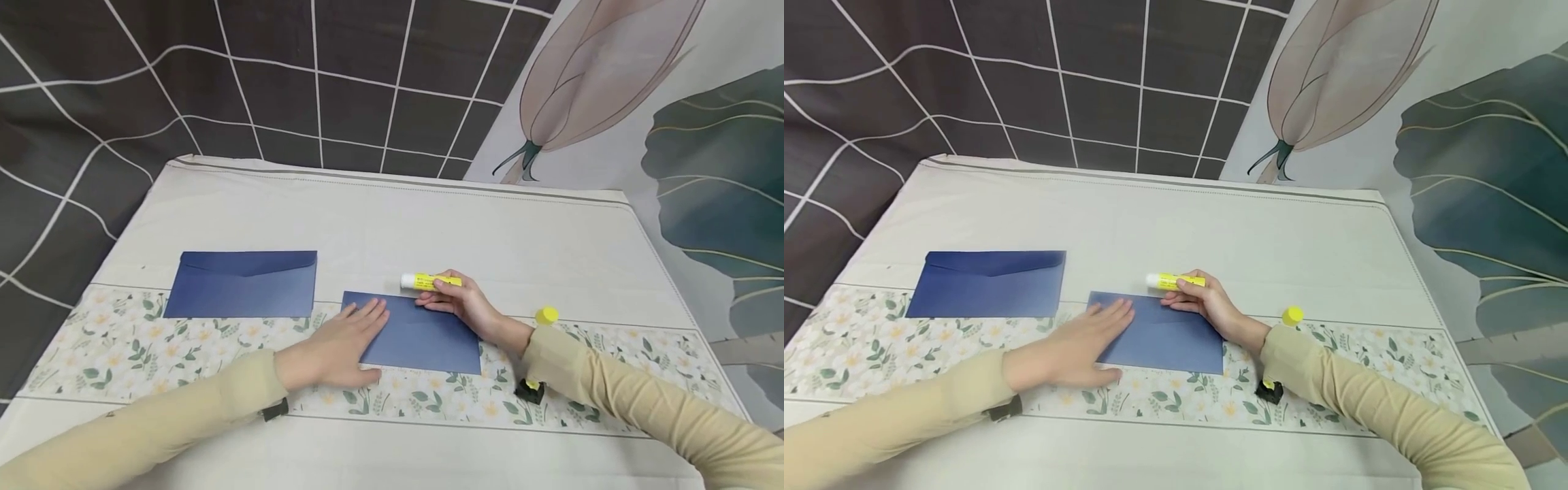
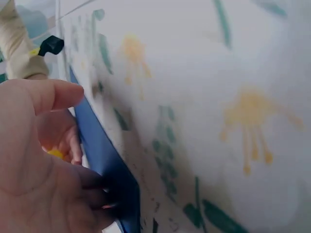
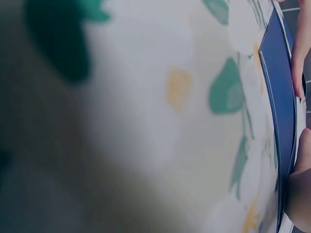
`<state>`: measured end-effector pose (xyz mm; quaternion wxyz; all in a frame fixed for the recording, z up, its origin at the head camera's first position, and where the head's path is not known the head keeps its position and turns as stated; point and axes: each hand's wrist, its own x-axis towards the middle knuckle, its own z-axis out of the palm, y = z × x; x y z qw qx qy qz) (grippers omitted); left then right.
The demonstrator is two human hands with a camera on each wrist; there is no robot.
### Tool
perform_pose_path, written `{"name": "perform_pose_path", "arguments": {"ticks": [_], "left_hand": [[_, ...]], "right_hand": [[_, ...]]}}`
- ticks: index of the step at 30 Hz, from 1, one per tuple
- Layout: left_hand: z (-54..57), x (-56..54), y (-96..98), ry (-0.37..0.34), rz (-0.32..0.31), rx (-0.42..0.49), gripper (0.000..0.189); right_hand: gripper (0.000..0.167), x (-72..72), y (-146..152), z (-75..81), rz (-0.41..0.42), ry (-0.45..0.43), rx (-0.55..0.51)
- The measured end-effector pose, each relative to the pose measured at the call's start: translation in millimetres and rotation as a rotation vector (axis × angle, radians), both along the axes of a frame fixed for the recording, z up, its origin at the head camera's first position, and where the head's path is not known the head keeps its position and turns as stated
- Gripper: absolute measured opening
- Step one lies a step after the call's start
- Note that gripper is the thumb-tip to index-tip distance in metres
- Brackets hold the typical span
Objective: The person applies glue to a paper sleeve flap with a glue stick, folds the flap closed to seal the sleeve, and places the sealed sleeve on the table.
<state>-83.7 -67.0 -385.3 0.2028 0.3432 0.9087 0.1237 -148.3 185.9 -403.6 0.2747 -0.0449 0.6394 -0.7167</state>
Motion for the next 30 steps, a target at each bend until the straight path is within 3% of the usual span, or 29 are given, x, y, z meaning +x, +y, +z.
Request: {"name": "perform_pose_path", "arguments": {"ticks": [5,9,23,30], "left_hand": [[4.4,7.6,-10.5,0.016,0.108,-0.027,0.087],[8.9,8.8,-16.8,0.047,0.151,-0.019,0.083],[5.0,4.8,-25.9,0.107,0.183,0.091,0.075],[4.5,4.3,-27.4,0.139,0.166,0.101,0.074]], "right_hand": [[0.009,-0.7,-1.3,0.0,0.008,-0.011,0.001],[0.010,-1.0,0.4,0.5,0.010,-0.006,0.009],[0.026,-2.0,4.6,5.0,0.081,-0.047,0.181],[0.028,3.1,5.4,6.7,0.087,-0.009,0.214]]}}
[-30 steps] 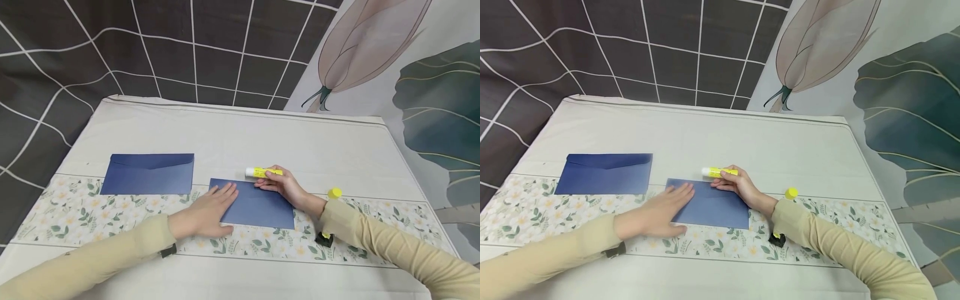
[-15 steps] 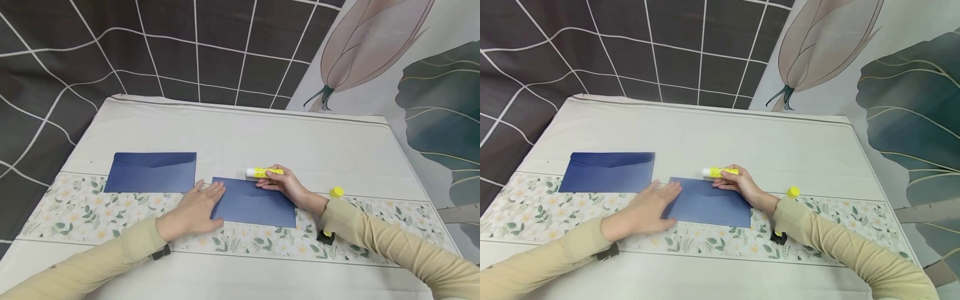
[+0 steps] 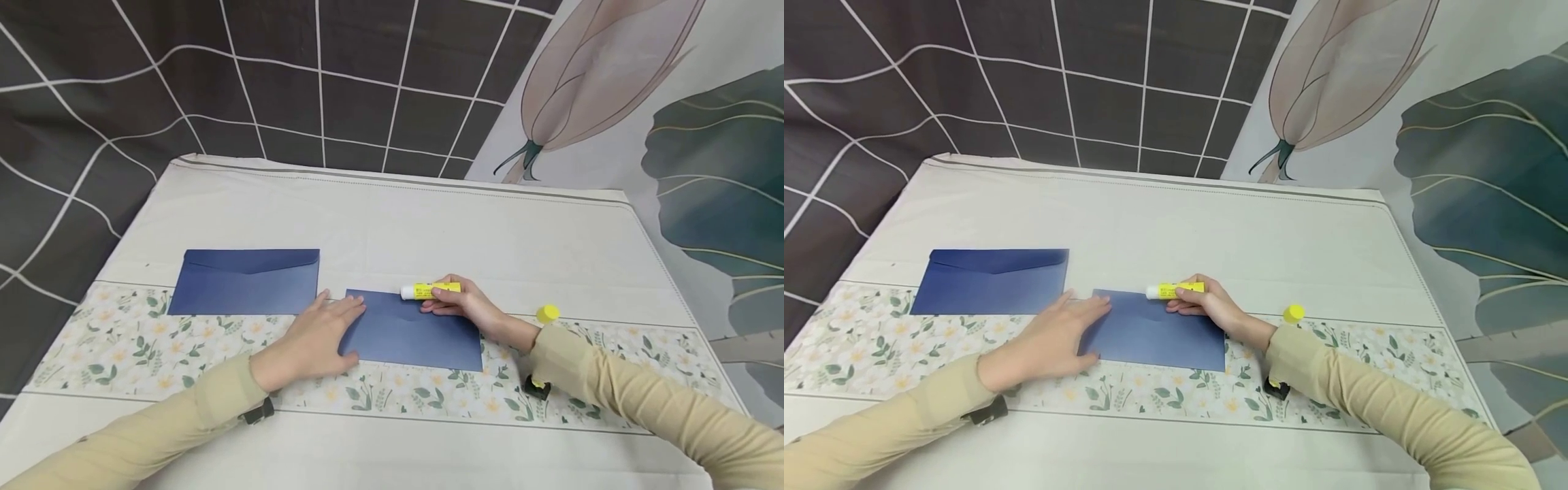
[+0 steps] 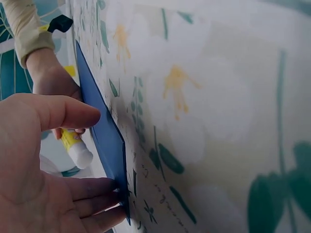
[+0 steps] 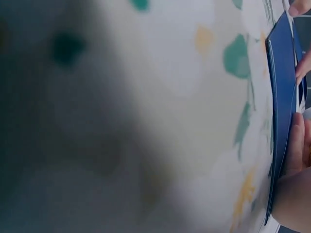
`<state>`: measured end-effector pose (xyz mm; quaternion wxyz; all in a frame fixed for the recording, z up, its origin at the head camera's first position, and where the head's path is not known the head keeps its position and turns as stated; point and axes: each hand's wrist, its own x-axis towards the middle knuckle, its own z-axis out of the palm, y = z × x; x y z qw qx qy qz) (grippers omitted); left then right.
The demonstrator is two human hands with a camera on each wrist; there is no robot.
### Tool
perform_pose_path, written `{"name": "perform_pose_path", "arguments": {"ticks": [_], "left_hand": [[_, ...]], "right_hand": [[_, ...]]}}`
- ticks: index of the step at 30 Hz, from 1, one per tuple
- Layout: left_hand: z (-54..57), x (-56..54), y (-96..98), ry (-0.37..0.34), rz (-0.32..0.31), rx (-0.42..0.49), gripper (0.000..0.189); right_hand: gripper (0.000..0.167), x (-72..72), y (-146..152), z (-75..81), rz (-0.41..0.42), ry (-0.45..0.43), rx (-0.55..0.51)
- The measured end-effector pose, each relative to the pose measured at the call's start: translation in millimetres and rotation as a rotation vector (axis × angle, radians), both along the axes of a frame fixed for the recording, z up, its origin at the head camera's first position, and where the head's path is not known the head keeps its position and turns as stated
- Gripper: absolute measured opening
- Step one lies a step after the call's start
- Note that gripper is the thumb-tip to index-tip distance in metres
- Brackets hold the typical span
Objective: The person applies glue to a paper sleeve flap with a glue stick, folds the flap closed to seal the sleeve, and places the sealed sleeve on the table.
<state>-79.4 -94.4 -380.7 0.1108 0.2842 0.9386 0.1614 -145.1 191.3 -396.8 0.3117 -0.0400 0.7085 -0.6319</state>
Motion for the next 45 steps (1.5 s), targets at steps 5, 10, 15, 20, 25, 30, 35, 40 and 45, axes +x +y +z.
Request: {"name": "perform_pose_path", "arguments": {"ticks": [5,10,15,20,25,30,35,40,45], "left_hand": [[-0.5,1.2,-0.3,0.016,-0.004,0.002,0.076],[-0.4,2.4,0.2,0.023,-0.006,-0.001,0.078],[0.4,1.8,0.8,0.012,-0.001,0.002,0.075],[3.2,-8.7,2.1,0.005,0.019,0.025,0.061],[6.2,-29.4,4.2,0.012,0.005,0.036,0.060],[7.2,-44.8,5.0,-0.019,-0.030,0.006,0.081],[7.5,-57.2,7.7,-0.086,-0.031,0.011,0.086],[7.0,-67.0,11.0,-0.154,-0.011,-0.027,0.085],[5.9,-67.9,12.4,-0.177,0.015,-0.048,0.082]], "right_hand": [[0.030,-0.2,1.5,-1.6,0.012,0.020,0.003],[0.028,0.6,1.5,-1.9,0.009,0.023,-0.004],[0.028,0.0,1.8,-3.3,0.018,0.027,0.004],[0.027,-3.4,3.6,-2.3,0.041,0.000,-0.026],[0.028,-5.2,7.6,0.1,0.035,-0.051,-0.106],[0.027,-5.1,13.7,0.7,0.019,-0.117,-0.235],[0.021,-5.7,23.2,2.7,0.019,-0.187,-0.433],[0.024,-9.3,34.2,7.4,0.041,-0.268,-0.685],[0.020,-10.1,38.4,11.1,0.074,-0.243,-0.739]]}}
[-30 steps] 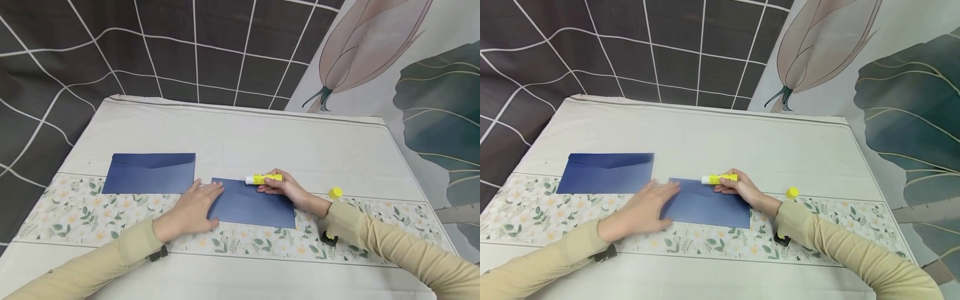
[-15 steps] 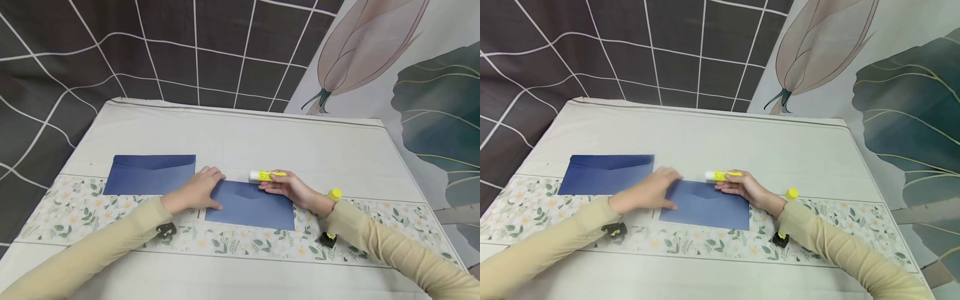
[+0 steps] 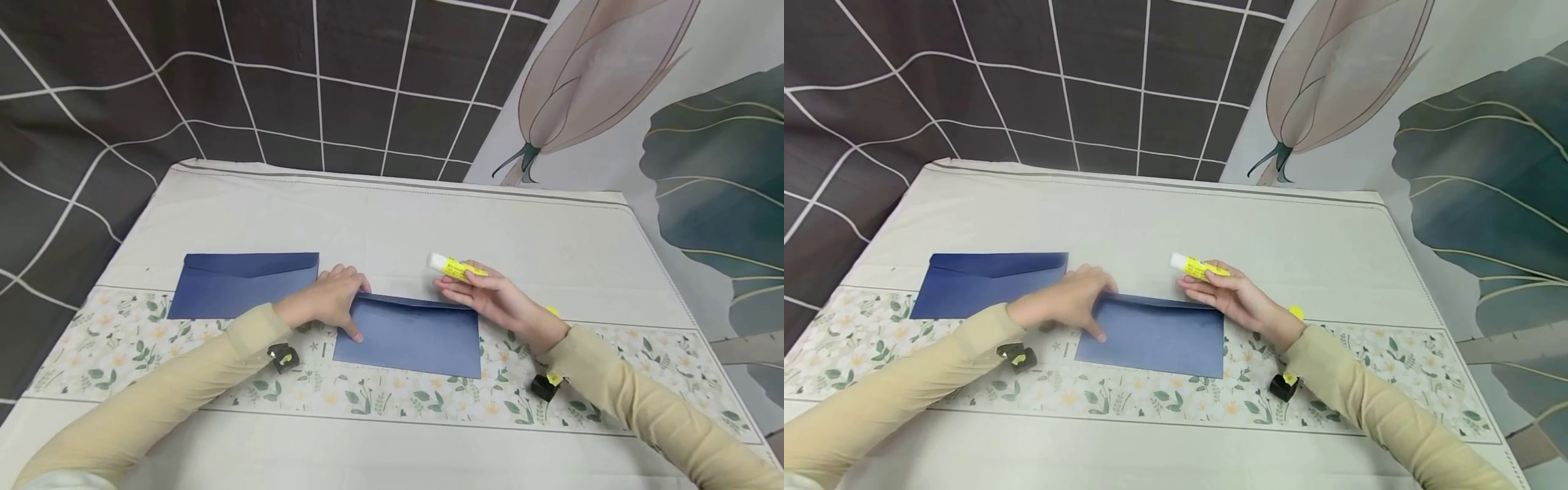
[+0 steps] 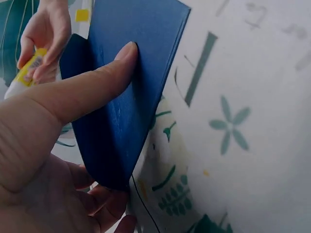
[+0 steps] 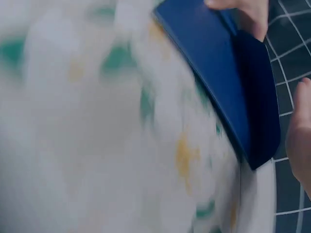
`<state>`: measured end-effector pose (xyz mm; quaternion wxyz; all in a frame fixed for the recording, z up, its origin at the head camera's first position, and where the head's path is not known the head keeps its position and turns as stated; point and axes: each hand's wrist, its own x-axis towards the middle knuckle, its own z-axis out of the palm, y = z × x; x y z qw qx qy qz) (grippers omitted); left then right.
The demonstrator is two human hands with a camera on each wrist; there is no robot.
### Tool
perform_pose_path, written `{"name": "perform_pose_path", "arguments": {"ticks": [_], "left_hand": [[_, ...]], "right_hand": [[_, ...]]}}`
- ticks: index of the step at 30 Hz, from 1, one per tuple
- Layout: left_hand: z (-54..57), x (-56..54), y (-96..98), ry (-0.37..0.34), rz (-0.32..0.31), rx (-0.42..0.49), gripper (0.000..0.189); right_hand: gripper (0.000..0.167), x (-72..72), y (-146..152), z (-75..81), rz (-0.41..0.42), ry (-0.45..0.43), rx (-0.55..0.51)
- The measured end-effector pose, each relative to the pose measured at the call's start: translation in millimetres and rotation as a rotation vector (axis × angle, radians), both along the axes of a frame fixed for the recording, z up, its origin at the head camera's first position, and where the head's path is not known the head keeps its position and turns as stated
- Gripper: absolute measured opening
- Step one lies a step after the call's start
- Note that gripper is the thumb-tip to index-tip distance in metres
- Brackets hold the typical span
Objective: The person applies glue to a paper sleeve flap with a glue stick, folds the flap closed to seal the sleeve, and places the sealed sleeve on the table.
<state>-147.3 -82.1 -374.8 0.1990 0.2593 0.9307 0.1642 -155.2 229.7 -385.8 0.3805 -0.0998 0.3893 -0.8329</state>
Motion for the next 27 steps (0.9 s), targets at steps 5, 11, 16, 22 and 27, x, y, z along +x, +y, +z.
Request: {"name": "perform_pose_path", "arguments": {"ticks": [5,11,16,22,27], "left_hand": [[5.8,12.7,6.1,0.080,-0.065,0.005,0.084],[8.9,32.8,20.6,0.154,-0.194,0.005,0.075],[0.9,42.1,22.8,0.241,-0.253,-0.008,0.065],[0.0,48.4,25.6,0.217,-0.253,-0.035,0.064],[-1.1,53.4,31.6,0.204,-0.259,-0.107,0.065]], "right_hand": [[0.015,4.2,-5.8,0.6,0.041,0.046,0.210],[0.017,4.1,-8.5,2.8,0.055,0.067,0.334],[0.017,-2.4,-9.8,8.1,0.031,0.080,0.354],[0.018,-7.7,-24.5,7.3,-0.022,0.078,0.442],[0.022,-3.0,-34.8,1.3,0.001,0.082,0.529]]}}
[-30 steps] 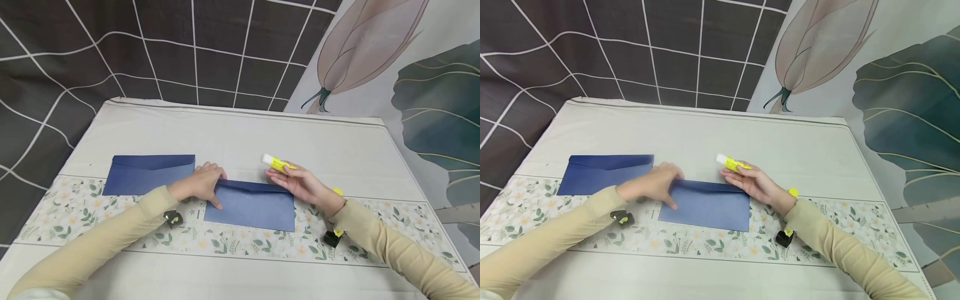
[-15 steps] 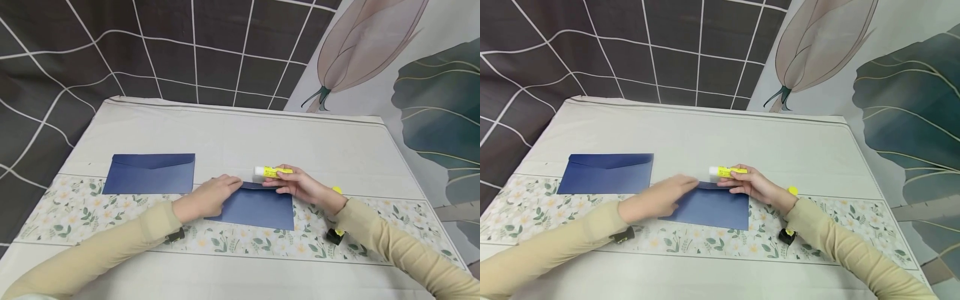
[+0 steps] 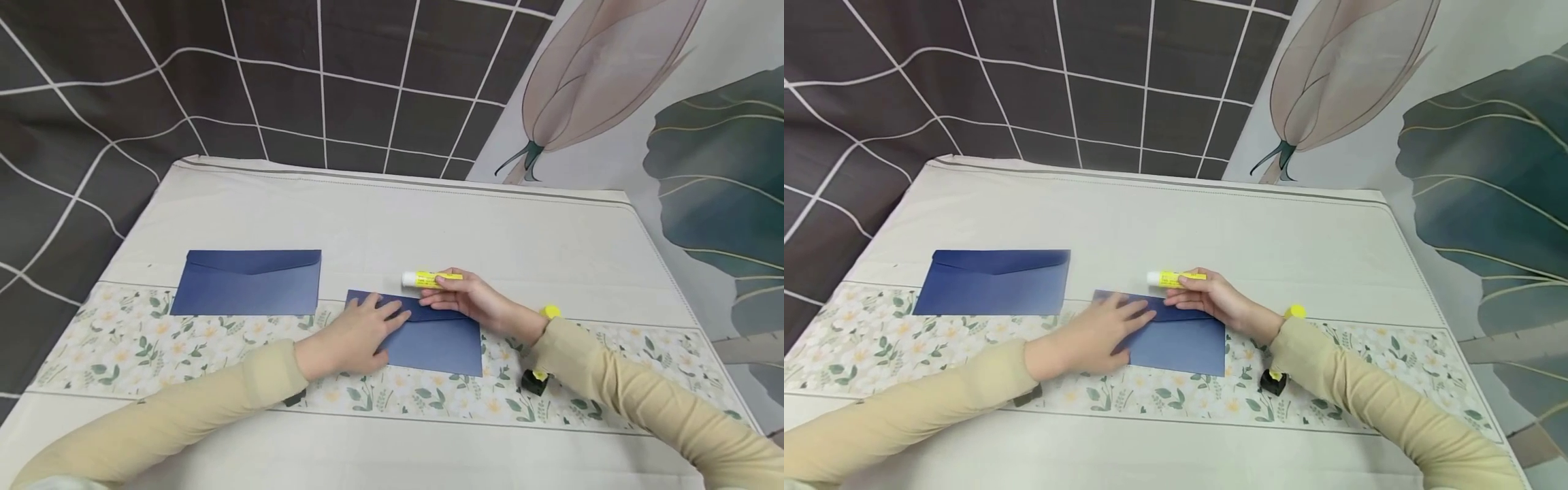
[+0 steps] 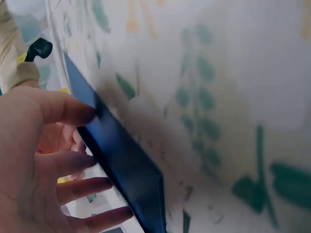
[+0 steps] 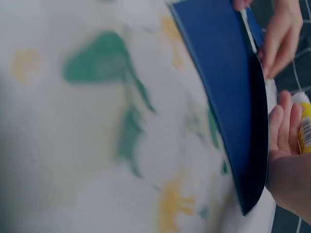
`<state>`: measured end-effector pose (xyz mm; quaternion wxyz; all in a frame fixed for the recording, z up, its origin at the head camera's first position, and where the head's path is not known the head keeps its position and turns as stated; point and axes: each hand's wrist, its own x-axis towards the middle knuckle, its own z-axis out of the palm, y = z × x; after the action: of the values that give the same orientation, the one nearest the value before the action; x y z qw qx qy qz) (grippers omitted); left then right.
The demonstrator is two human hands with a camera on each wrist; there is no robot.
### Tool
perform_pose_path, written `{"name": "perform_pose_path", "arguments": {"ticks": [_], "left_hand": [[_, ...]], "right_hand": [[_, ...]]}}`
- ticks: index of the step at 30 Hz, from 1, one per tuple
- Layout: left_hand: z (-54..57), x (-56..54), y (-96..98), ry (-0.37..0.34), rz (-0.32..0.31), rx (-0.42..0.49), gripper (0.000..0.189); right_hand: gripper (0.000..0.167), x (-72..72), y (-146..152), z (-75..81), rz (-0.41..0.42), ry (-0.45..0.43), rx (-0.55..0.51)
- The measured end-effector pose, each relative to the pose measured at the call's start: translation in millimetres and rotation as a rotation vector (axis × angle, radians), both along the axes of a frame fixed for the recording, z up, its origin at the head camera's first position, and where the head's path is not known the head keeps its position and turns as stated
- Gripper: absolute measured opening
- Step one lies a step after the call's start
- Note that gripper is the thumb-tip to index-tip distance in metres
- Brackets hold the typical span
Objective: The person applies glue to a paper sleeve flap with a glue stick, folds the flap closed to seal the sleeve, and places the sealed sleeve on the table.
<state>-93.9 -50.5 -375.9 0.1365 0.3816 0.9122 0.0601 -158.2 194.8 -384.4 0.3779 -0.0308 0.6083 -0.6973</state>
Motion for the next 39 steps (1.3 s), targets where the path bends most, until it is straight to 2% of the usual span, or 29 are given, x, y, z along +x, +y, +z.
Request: {"name": "perform_pose_path", "arguments": {"ticks": [3,8,14,21,27,34,39], "left_hand": [[-1.8,3.1,3.8,0.053,-0.028,-0.030,0.065],[-2.6,7.6,11.2,0.133,-0.069,-0.025,0.068],[-6.7,11.3,20.7,0.120,-0.092,-0.005,0.075],[-10.9,12.3,26.9,0.156,-0.096,-0.006,0.075],[-11.9,12.0,25.8,0.165,-0.078,-0.004,0.075],[-13.6,13.9,24.2,0.172,-0.075,0.024,0.072],[-13.8,11.5,21.0,0.139,-0.072,0.043,0.071]], "right_hand": [[0.025,4.9,0.1,-0.5,0.001,0.010,0.058],[0.031,11.2,1.1,-0.1,0.011,0.046,0.133],[0.031,15.9,0.7,-2.2,0.003,0.074,0.171],[0.031,18.6,0.8,-4.1,0.027,0.125,0.204],[0.026,19.1,3.7,-2.2,0.028,0.088,0.184],[0.026,20.5,7.5,-7.6,0.015,0.062,0.163],[0.030,20.0,7.6,-6.3,0.022,0.082,0.194]]}}
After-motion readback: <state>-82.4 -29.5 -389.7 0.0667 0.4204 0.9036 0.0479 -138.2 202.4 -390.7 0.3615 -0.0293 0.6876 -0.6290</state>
